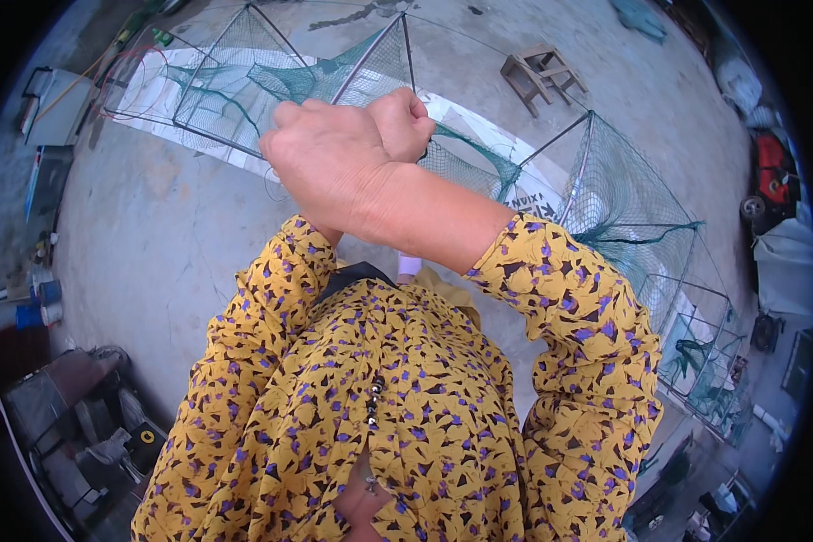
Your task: The person threads a thin line through the mesh of a green net and ties it to the metal frame of a collapsible fishing trap.
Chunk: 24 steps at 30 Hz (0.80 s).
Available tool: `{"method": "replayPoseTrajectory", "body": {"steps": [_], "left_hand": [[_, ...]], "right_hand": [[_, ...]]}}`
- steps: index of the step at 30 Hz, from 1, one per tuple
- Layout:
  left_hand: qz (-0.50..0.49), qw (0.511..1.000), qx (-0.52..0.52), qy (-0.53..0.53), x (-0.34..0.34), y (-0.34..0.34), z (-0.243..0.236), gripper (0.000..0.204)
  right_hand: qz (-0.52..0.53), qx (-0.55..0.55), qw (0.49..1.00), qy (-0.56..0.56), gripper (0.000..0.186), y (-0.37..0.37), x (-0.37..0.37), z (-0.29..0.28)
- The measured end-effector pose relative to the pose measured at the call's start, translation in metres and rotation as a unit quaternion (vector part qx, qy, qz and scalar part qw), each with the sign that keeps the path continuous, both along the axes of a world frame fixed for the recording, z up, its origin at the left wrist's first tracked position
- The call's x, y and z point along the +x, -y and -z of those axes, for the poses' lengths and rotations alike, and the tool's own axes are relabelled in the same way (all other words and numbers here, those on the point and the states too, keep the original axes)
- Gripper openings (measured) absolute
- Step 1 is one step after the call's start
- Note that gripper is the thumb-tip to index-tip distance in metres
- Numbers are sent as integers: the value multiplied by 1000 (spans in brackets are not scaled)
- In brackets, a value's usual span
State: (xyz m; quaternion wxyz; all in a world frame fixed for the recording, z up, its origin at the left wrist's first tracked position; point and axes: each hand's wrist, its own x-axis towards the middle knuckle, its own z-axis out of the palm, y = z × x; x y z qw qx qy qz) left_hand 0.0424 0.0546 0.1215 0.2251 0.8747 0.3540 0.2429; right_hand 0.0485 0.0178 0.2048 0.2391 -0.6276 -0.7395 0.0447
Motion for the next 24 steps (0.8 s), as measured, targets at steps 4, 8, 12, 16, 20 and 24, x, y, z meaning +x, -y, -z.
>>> {"method": "replayPoseTrajectory", "body": {"steps": [4, 8, 12, 16, 20, 24], "left_hand": [[59, 994, -88, 33, -2, -1, -5, 17], [65, 993, -93, -36, 2, -9, 9, 28], [38, 992, -46, -109, 1, -9, 4, 27], [24, 994, -98, -52, 4, -7, 9, 20], [-1, 989, -149, -15, 4, -6, 16, 18], [-5, 986, -167, -5, 2, -6, 16, 18]], "right_hand": [[71, -25, 994, -82, 13, 8, 9, -14], [4, -86, 847, -524, 24, 30, 41, -55], [-60, 114, 780, -612, 23, 62, 98, -88], [-45, 162, 712, -682, 22, 82, 134, -87], [122, 94, 669, -727, 16, 105, 157, -69], [135, 99, 603, -780, 13, 122, 169, -65]]}}
